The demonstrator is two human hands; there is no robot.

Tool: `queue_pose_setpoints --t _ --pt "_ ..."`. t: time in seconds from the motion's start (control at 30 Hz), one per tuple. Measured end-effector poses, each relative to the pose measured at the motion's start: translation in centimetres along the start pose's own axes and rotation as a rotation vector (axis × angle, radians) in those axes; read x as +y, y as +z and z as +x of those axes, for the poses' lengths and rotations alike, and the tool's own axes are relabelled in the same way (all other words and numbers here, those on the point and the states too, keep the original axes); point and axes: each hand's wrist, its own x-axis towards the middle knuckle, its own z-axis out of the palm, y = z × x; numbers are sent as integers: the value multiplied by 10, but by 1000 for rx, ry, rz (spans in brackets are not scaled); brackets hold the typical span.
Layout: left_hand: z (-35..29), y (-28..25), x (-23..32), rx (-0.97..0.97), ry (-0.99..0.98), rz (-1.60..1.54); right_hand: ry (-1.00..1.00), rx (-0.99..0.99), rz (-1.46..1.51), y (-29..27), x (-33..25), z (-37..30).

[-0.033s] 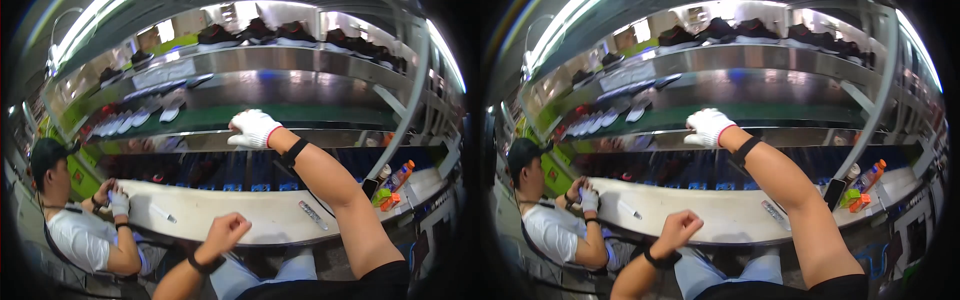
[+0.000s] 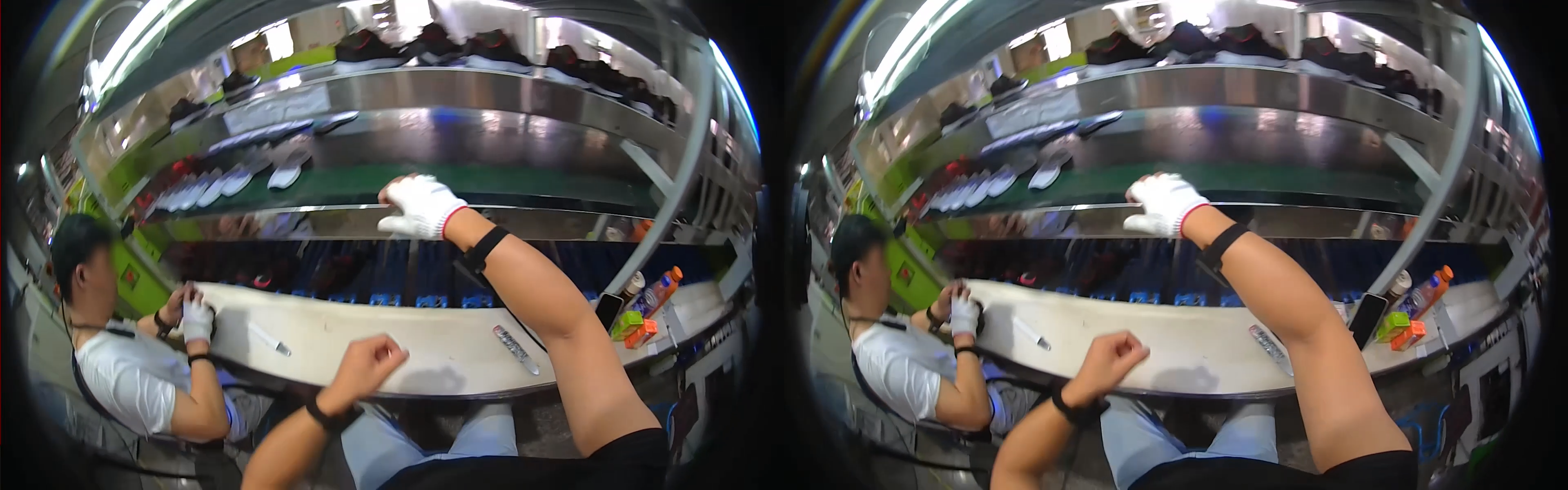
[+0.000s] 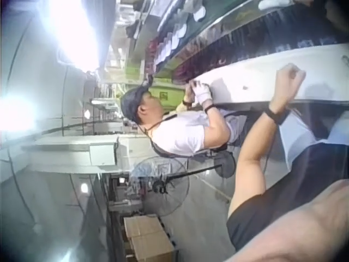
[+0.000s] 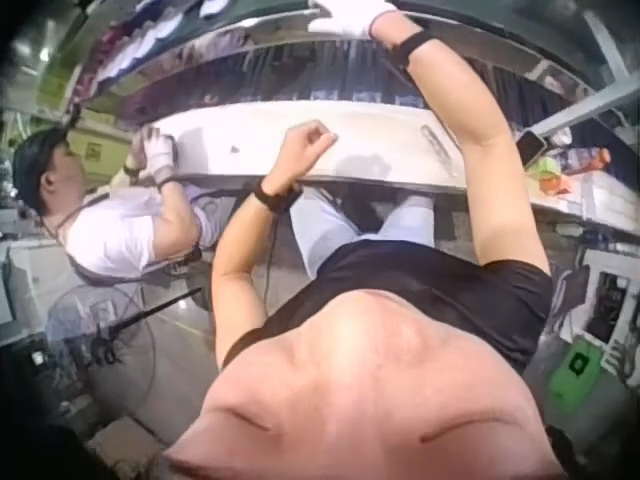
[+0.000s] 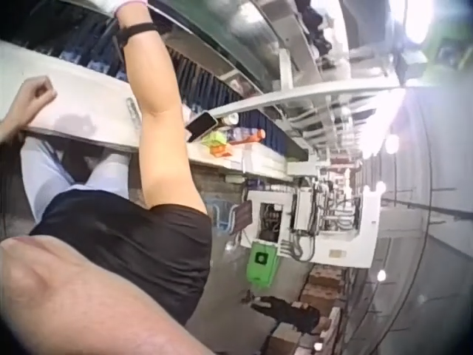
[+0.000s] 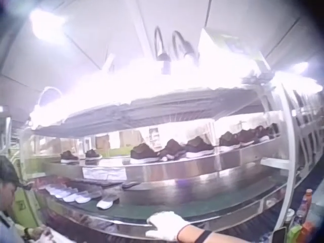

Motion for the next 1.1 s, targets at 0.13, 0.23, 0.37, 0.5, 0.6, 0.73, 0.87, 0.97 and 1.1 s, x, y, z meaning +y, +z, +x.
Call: queue_pose_setpoints --t 0.13,0.23,0.37,0.5,0.6,0.73,0.87,0.97,1.1 --pt "78 -39 -93 126 -57 319 15 108 -155 36 -3 30" --pt "128 -70 -147 223 -41 557 -31 50 -211 58 -28 74" --pt "195 -73 -221 292 -107 732 -10 -50 -214 76 -72 122" --pt "246 -77 -294 72 -394 713 -116 54 -222 106 -97 156" --pt "259 -62 -289 191 -445 769 -157 17 -172 105 -105 169" --pt "235 -66 -210 274 171 653 -169 10 -150 110 -104 182" --pt "162 -39 -111 -298 110 400 -166 -28 -102 110 -108 197" --pt "99 22 -144 -591 199 92 -122 -106 -98 111 -102 206" --pt "32 31 -113 -270 367 452 -17 -80 -48 88 -107 185"
